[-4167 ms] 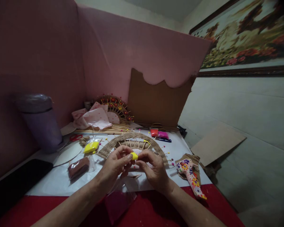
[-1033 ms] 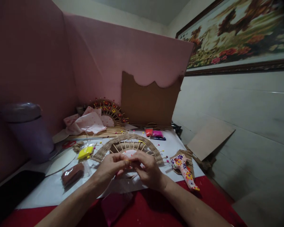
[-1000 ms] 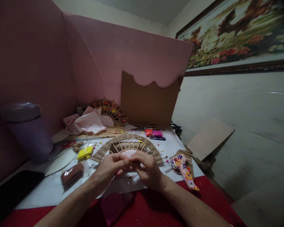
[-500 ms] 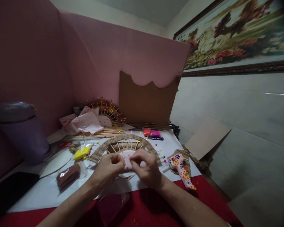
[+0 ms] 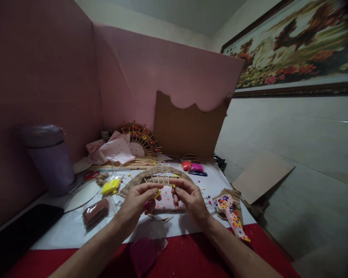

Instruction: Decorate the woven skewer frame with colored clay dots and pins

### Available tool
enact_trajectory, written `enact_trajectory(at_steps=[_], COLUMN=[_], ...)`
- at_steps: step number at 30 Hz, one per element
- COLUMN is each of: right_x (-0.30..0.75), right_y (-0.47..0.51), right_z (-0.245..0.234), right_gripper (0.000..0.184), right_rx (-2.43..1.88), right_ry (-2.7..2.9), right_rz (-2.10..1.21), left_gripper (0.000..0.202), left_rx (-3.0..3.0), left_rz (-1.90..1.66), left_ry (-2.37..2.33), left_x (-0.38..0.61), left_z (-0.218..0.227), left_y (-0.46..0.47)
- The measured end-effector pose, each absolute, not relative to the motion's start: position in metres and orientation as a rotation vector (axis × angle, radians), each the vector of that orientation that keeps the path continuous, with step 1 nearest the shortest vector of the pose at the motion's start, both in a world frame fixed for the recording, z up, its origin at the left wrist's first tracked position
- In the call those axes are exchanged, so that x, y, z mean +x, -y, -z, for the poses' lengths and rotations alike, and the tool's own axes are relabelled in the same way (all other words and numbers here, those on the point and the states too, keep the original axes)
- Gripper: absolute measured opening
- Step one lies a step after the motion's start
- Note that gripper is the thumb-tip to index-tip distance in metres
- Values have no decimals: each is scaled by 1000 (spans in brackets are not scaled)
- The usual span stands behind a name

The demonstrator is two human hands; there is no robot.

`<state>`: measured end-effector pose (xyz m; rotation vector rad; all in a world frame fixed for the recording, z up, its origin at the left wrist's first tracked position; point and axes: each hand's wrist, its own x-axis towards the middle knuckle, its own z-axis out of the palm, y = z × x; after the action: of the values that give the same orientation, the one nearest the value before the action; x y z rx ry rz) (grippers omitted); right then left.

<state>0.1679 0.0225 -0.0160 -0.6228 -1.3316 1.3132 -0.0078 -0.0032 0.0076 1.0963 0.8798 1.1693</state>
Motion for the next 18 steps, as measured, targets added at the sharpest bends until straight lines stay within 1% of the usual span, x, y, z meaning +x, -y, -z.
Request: enact_trajectory(at_steps=[4, 9, 18], right_x=[168, 167, 164], right_y=[-23, -22, -19], right_z=[16, 12, 13], right_gripper=[27, 21, 29], right_rx=[-610, -681, -674], right_ry=[1351, 1330, 1305], right_rz=[-1359, -1307, -1396], left_gripper=[24, 26, 28], left_rx=[1089, 1091, 1259], left_rz=[-1164, -1158, -1130], left_ry=[-888, -919, -932], left_x=[-6, -5, -3], left_z=[-10, -9, -4], left_y=[5, 5, 6])
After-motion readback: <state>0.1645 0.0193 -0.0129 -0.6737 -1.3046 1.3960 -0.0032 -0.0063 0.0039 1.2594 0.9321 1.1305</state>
